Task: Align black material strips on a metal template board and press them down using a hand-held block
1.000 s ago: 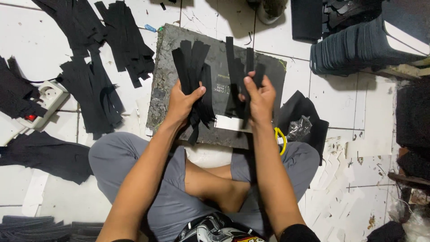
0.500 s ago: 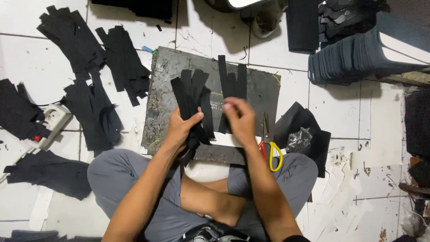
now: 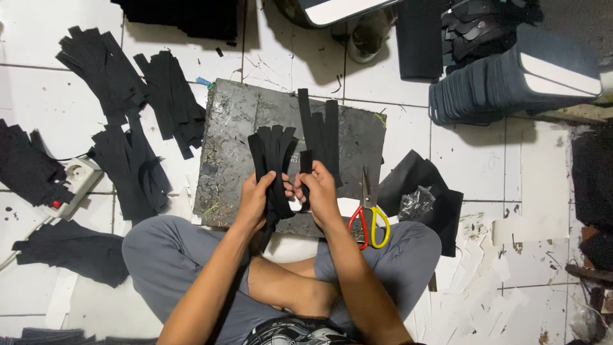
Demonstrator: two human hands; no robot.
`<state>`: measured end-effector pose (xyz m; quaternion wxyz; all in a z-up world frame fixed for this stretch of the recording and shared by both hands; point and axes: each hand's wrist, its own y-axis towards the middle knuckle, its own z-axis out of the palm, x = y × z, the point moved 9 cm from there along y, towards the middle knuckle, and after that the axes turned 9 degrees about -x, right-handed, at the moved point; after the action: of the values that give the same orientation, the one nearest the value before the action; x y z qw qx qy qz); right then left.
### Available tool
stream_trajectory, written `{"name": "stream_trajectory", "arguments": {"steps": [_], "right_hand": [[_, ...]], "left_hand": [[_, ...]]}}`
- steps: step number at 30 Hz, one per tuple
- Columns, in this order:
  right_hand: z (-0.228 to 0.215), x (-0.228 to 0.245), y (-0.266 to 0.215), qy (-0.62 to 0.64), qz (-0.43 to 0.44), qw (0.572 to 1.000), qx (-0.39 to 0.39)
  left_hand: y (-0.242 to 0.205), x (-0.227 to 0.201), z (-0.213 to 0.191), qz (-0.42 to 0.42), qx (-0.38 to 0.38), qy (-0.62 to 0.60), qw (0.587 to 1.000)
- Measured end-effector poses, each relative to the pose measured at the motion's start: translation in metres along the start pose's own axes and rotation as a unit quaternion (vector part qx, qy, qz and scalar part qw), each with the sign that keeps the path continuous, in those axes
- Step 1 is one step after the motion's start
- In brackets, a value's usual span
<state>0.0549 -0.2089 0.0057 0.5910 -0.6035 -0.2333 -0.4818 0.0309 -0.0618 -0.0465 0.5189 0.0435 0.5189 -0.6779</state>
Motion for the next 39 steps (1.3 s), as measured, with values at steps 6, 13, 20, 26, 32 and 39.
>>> {"name": "stream_trajectory", "arguments": {"steps": [6, 13, 20, 26, 32, 39], "right_hand": [[0.030, 0.039, -0.016, 0.030, 0.023, 0.999, -0.009], [0.005, 0.041, -0.006, -0.016, -0.050, 0.996, -0.078], [-0.032, 0.065, 0.013, 0.000, -0.140, 0.985, -0.099], [-0.044, 0.084, 0.046, -0.263, -0.141, 0.948, -0.111], [-0.017, 0.108, 0.022, -0.413, -0.216, 0.880, -0.091], [0.017, 0.059, -0.038, -0.238, -0.162, 0.956, 0.058]], "left_hand": [[-0.015, -0.016, 0.017, 0.073, -0.001, 0.114, 0.991], [-0.037, -0.018, 0.028, 0.078, 0.016, 0.151, 0.985], [-0.046, -0.025, 0.012, 0.054, -0.069, 0.133, 0.987], [-0.039, -0.037, -0.014, 0.063, -0.113, 0.056, 0.990], [-0.053, -0.040, -0.003, 0.072, -0.071, 0.014, 0.995], [-0.082, -0.045, 0.033, 0.094, -0.050, 0.058, 0.993]]}}
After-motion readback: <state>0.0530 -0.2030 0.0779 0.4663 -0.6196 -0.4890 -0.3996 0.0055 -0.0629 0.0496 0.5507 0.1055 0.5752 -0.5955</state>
